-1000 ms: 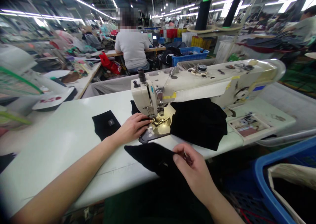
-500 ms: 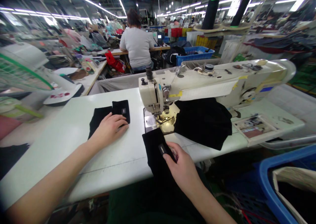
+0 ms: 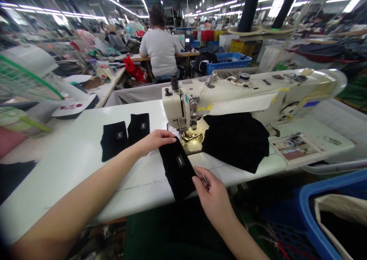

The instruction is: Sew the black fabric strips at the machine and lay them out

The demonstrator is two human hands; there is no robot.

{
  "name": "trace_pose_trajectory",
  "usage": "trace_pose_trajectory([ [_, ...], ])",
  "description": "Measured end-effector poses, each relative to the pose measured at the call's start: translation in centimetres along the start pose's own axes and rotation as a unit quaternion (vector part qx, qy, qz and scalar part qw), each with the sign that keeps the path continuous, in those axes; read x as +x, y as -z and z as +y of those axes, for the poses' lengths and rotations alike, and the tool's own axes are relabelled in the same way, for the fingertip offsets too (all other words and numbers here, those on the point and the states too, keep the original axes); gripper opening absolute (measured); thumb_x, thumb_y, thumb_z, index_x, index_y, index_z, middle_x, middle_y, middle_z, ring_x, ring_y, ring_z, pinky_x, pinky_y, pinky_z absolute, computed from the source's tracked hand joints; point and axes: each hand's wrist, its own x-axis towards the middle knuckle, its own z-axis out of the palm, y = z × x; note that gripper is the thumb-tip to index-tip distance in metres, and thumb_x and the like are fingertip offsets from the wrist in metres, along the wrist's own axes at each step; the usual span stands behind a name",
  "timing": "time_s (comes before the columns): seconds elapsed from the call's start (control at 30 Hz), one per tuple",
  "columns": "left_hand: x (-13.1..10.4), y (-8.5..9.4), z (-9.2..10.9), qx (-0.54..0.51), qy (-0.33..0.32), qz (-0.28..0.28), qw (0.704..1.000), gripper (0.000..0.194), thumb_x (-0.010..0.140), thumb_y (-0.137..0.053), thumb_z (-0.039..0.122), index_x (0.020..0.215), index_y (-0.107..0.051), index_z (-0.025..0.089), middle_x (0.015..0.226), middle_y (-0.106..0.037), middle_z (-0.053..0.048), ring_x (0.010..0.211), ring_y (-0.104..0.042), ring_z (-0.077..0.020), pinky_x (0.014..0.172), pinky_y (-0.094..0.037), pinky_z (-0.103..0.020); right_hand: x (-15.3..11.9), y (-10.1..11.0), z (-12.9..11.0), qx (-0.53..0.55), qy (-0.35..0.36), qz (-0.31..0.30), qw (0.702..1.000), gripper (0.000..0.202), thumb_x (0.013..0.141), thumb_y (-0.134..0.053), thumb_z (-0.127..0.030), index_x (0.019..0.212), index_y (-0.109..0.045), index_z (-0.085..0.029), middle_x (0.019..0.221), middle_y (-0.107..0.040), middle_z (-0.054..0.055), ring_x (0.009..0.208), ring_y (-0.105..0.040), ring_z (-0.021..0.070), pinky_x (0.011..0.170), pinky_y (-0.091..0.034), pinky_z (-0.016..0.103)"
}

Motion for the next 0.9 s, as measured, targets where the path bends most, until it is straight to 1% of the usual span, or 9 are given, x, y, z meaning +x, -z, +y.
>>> trace_pose_trajectory([
  [0.13,0.8,0.4,0.0,0.022,0.001,-0.007,1.000,0.025,0.075,-0.072,0.042,0.083,-0.076,0.019,0.083,-0.073,-0.001,0.082,-0.063,-0.0179,0.085,-0.046,-0.033,-0.7,-0.2,0.8,-0.013,0.003,-0.008,1.000,0.043,0.087,-0.058,-0.049,0.117,-0.067,-0.019,0.077,-0.066,0.001,0.066,-0.061,0.0180,0.068,-0.051,0.031],
  [0.23,1.4,-0.6,-0.1,0.112,-0.027,0.028,0.993,0.016,0.078,-0.069,0.033,0.079,-0.075,0.018,0.078,-0.072,0.000,0.078,-0.063,-0.0182,0.081,-0.048,-0.032,-0.9,-0.7,1.2,-0.013,0.025,-0.003,1.000,0.035,0.090,-0.058,-0.045,0.113,-0.065,-0.020,0.071,-0.063,-0.001,0.061,-0.059,0.0160,0.064,-0.049,0.029],
  [0.37,1.5,-2.1,-0.7,0.276,-0.133,0.103,0.946,0.008,0.082,-0.066,0.020,0.081,-0.074,0.019,0.084,-0.069,-0.003,0.082,-0.064,-0.0190,0.080,-0.050,-0.032,-0.8,-0.9,1.3,-0.023,0.042,-0.028,0.998,0.026,0.090,-0.059,-0.045,0.091,-0.068,-0.020,0.070,-0.065,0.000,0.061,-0.059,0.0155,0.060,-0.049,0.026],
  [0.43,1.2,-2.5,-1.0,0.335,-0.185,0.152,0.911,0.006,0.082,-0.069,0.020,0.087,-0.073,0.019,0.091,-0.068,-0.005,0.088,-0.063,-0.0215,0.082,-0.051,-0.034,-0.8,-0.7,1.3,-0.045,0.051,-0.044,0.997,0.022,0.089,-0.063,-0.041,0.093,-0.070,-0.021,0.066,-0.062,-0.002,0.056,-0.057,0.0145,0.055,-0.048,0.025],
  [0.53,0.8,-2.7,-1.5,0.404,-0.239,0.178,0.865,0.005,0.084,-0.071,0.022,0.087,-0.071,0.018,0.093,-0.065,-0.008,0.091,-0.061,-0.0252,0.083,-0.051,-0.040,-0.9,-0.3,1.5,-0.079,0.149,-0.046,0.985,0.018,0.090,-0.061,-0.026,0.103,-0.071,-0.022,0.073,-0.065,-0.001,0.057,-0.057,0.0144,0.056,-0.050,0.026],
  [0.67,0.6,-2.6,-2.1,0.402,-0.290,0.129,0.859,0.014,0.093,-0.061,0.021,0.088,-0.073,0.017,0.089,-0.064,-0.008,0.086,-0.060,-0.0221,0.081,-0.052,-0.037,-0.7,0.2,2.3,-0.128,0.335,-0.024,0.933,0.035,0.094,-0.045,-0.007,0.116,-0.068,-0.021,0.100,-0.068,0.008,0.078,-0.066,0.0160,0.068,-0.056,0.027],
  [0.77,0.6,-2.4,-2.5,0.395,-0.316,0.113,0.855,0.018,0.095,-0.057,0.020,0.095,-0.074,0.016,0.092,-0.063,-0.010,0.086,-0.060,-0.0214,0.082,-0.052,-0.036,-0.4,0.5,2.7,-0.208,0.386,-0.006,0.899,0.047,0.087,-0.040,0.002,0.120,-0.066,-0.020,0.101,-0.067,0.009,0.079,-0.067,0.0172,0.063,-0.056,0.027],
  [0.83,0.7,-2.2,-2.5,0.394,-0.321,0.113,0.854,0.018,0.095,-0.057,0.020,0.097,-0.075,0.015,0.092,-0.063,-0.010,0.086,-0.060,-0.0215,0.082,-0.052,-0.036,-0.2,0.6,2.8,-0.236,0.404,0.000,0.884,0.046,0.086,-0.041,0.003,0.117,-0.066,-0.018,0.101,-0.069,0.010,0.085,-0.067,0.0203,0.066,-0.057,0.030],
  [0.9,0.9,-2.1,-2.6,0.393,-0.320,0.117,0.854,0.018,0.095,-0.058,0.022,0.097,-0.075,0.015,0.092,-0.063,-0.010,0.086,-0.060,-0.0214,0.083,-0.052,-0.036,-0.1,0.6,2.7,-0.238,0.404,0.004,0.883,0.037,0.089,-0.044,0.001,0.112,-0.067,-0.017,0.100,-0.070,0.010,0.087,-0.067,0.0216,0.071,-0.058,0.032],
])
